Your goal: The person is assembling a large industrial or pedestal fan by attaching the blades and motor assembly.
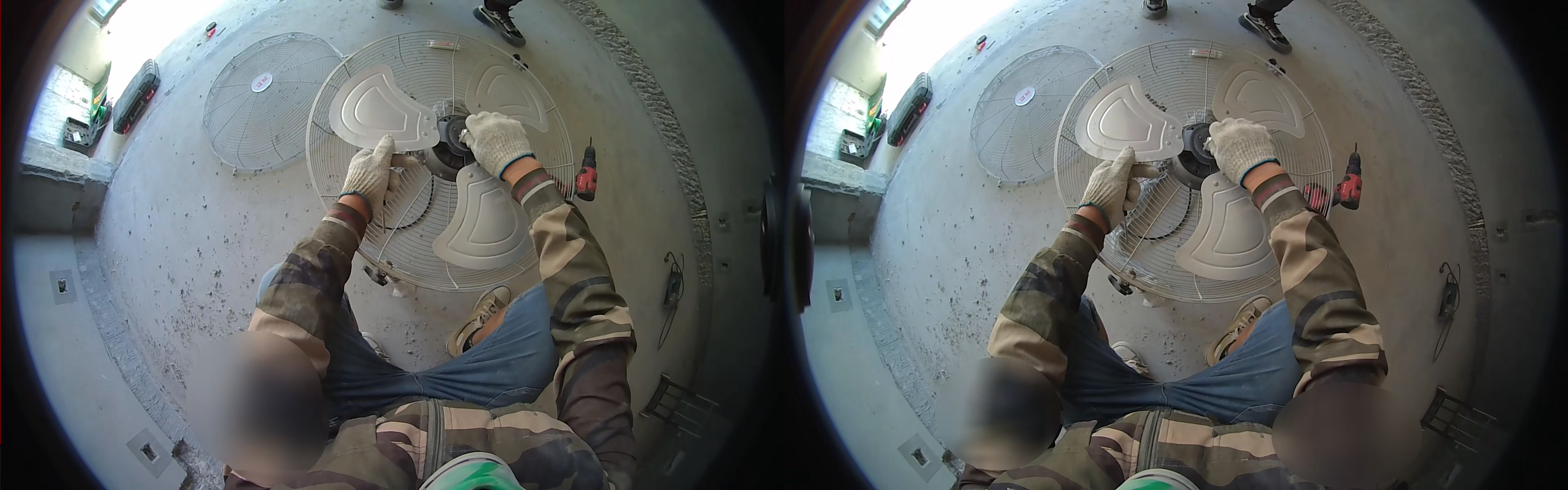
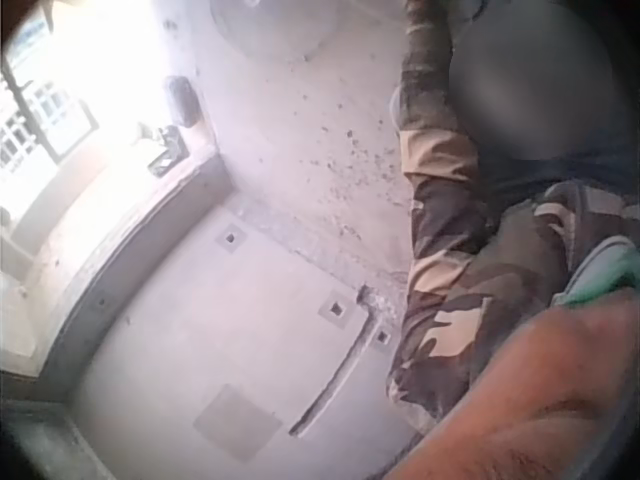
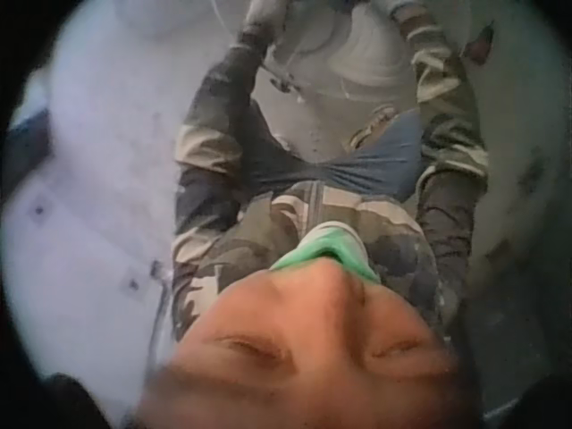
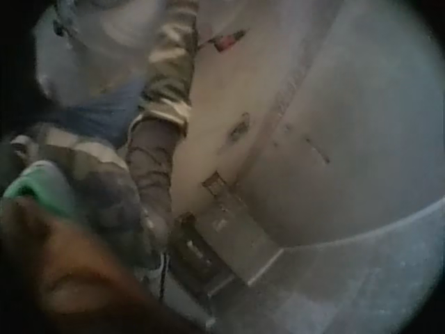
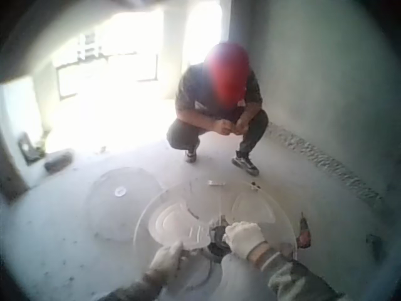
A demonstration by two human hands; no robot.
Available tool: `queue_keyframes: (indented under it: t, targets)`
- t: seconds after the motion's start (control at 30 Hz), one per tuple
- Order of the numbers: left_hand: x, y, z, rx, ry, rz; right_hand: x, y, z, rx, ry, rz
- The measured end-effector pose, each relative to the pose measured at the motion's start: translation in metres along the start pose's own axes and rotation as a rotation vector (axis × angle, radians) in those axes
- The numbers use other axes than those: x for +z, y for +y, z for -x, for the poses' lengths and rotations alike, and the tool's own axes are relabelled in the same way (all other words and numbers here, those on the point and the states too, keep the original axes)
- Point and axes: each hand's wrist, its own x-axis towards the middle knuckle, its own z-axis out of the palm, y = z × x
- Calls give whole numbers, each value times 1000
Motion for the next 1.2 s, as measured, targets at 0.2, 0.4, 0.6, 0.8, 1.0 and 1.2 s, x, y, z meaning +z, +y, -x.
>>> queue_keyframes:
  t: [0.2,0.4,0.6,0.8,1.0,1.2]
  targets:
    - [-5,-7,-3,10,-6,-80,-5,-10,-2,-19,114,108]
    - [-2,-9,-2,65,33,-92,-5,-12,-8,227,-125,-67]
    - [-5,-4,3,-4,-8,-136,-12,-9,-8,32,-95,31]
    - [-1,-7,0,42,15,-104,-18,-7,-6,168,-84,3]
    - [-6,-5,2,-11,-19,-127,-22,-8,-6,52,-179,-56]
    - [-1,-5,1,29,34,-124,-21,2,-7,284,-161,-241]
